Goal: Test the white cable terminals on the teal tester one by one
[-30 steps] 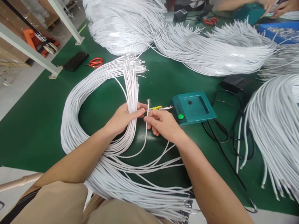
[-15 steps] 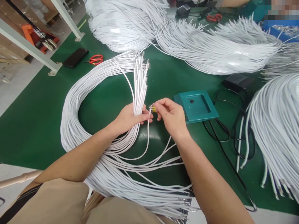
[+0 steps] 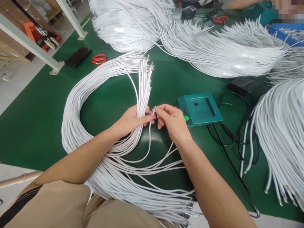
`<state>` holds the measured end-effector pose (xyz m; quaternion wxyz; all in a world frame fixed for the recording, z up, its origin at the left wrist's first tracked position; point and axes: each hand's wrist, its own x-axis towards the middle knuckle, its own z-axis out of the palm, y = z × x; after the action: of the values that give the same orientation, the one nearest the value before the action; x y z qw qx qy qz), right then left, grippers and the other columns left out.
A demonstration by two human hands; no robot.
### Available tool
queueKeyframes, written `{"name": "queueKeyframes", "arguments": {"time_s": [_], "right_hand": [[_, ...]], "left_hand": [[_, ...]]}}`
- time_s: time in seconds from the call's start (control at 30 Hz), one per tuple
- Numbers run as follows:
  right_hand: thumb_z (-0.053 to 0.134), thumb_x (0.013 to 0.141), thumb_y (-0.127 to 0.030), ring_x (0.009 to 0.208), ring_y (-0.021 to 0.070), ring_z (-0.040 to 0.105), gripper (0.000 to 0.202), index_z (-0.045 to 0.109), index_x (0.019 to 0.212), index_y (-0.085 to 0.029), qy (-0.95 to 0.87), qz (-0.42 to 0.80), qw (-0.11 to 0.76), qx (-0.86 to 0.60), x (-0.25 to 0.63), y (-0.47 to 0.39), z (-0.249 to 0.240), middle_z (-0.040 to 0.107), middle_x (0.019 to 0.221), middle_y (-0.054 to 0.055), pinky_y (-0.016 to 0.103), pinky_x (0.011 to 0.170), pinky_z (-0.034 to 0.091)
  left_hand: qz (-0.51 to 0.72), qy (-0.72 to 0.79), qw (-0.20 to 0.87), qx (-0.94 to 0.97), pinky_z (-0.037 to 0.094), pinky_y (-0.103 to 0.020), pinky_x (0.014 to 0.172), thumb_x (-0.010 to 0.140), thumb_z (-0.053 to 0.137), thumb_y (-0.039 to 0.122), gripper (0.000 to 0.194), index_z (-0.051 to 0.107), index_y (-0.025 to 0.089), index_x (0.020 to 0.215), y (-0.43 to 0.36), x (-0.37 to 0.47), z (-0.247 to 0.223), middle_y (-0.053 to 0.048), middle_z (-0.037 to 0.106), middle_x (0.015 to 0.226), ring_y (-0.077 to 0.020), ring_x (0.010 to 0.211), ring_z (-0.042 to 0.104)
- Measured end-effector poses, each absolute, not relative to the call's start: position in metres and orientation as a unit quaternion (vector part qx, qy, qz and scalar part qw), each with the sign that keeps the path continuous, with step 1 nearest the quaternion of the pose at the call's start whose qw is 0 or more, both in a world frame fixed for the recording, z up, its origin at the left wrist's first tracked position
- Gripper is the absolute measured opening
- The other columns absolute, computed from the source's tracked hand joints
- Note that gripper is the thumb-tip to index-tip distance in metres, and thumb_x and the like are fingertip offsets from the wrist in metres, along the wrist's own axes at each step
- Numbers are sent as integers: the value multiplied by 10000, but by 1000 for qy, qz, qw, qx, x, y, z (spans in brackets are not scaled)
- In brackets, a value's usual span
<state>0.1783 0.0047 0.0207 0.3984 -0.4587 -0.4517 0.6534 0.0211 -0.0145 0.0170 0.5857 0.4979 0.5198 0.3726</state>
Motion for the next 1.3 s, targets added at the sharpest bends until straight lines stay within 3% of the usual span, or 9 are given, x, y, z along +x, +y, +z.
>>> {"name": "queueKeyframes", "arguments": {"time_s": [0.17, 0.23, 0.37, 0.47, 0.6, 0.87, 1.07, 1.23, 1.3], "right_hand": [[660, 719, -244, 399, 40, 306, 214, 499, 595, -176, -336, 758, 390, -402, 177, 5, 19, 414, 492, -82, 204, 398, 360], [637, 723, -221, 405, 47, 316, 73, 583, 724, -172, -346, 751, 392, -403, 179, 5, 20, 435, 515, -83, 209, 405, 368], [583, 792, -281, 464, 71, 421, 226, 647, 989, -191, -408, 720, 408, -385, 181, 5, 24, 443, 529, -80, 213, 471, 398], [634, 790, -360, 498, 67, 477, 185, 660, 842, -184, -451, 708, 401, -368, 180, 5, 26, 551, 601, -49, 219, 504, 400], [705, 739, -301, 507, 81, 517, 153, 646, 692, -168, -458, 698, 402, -377, 182, 6, 24, 602, 598, -26, 243, 535, 422], [743, 700, -305, 571, 73, 502, 185, 719, 799, -151, -422, 711, 394, -401, 189, 11, 21, 642, 668, -6, 239, 596, 444], [684, 720, -263, 524, 69, 482, 151, 614, 641, -155, -452, 688, 358, -440, 190, 10, 27, 575, 593, -26, 218, 541, 411], [555, 835, -456, 556, 93, 515, 292, 624, 788, -176, -511, 657, 356, -425, 190, 10, 28, 612, 678, -7, 241, 570, 444], [561, 847, -442, 625, 111, 559, 262, 613, 810, -189, -581, 603, 353, -417, 189, 8, 26, 642, 719, -4, 251, 627, 453]], "left_hand": [[405, 508, 598, 469, 435, -216, 579, 717, 734, 259, 270, 500, 159, 806, -16, 22, 15, 0, 634, 765, -111, 672, 620], [409, 504, 601, 466, 437, -220, 581, 744, 707, 251, 254, 482, 162, 823, -17, 23, 15, -6, 644, 791, -117, 685, 638], [404, 490, 601, 485, 444, -230, 595, 776, 671, 226, 220, 464, 166, 819, -17, 25, 16, -2, 650, 746, -120, 681, 643], [384, 476, 602, 514, 454, -237, 609, 795, 653, 237, 159, 525, 144, 814, -17, 26, 18, -17, 653, 724, -126, 690, 643], [382, 475, 600, 519, 458, -238, 603, 791, 665, 259, 189, 510, 151, 796, -17, 25, 17, -18, 657, 722, -129, 681, 644], [434, 481, 577, 497, 468, -234, 620, 788, 668, 226, 193, 497, 155, 843, -19, 24, 17, -25, 660, 790, -124, 709, 648], [438, 467, 589, 493, 481, -233, 630, 777, 674, 227, 364, 549, 171, 1114, -20, 24, 18, -5, 627, 804, -131, 733, 639], [420, 466, 584, 516, 491, -246, 670, 792, 661, 245, 425, 571, 177, 1202, -19, 23, 19, -4, 607, 796, -128, 735, 620], [412, 458, 595, 516, 492, -248, 679, 792, 666, 254, 414, 589, 173, 1191, -19, 22, 19, -4, 607, 787, -124, 726, 613]]}}
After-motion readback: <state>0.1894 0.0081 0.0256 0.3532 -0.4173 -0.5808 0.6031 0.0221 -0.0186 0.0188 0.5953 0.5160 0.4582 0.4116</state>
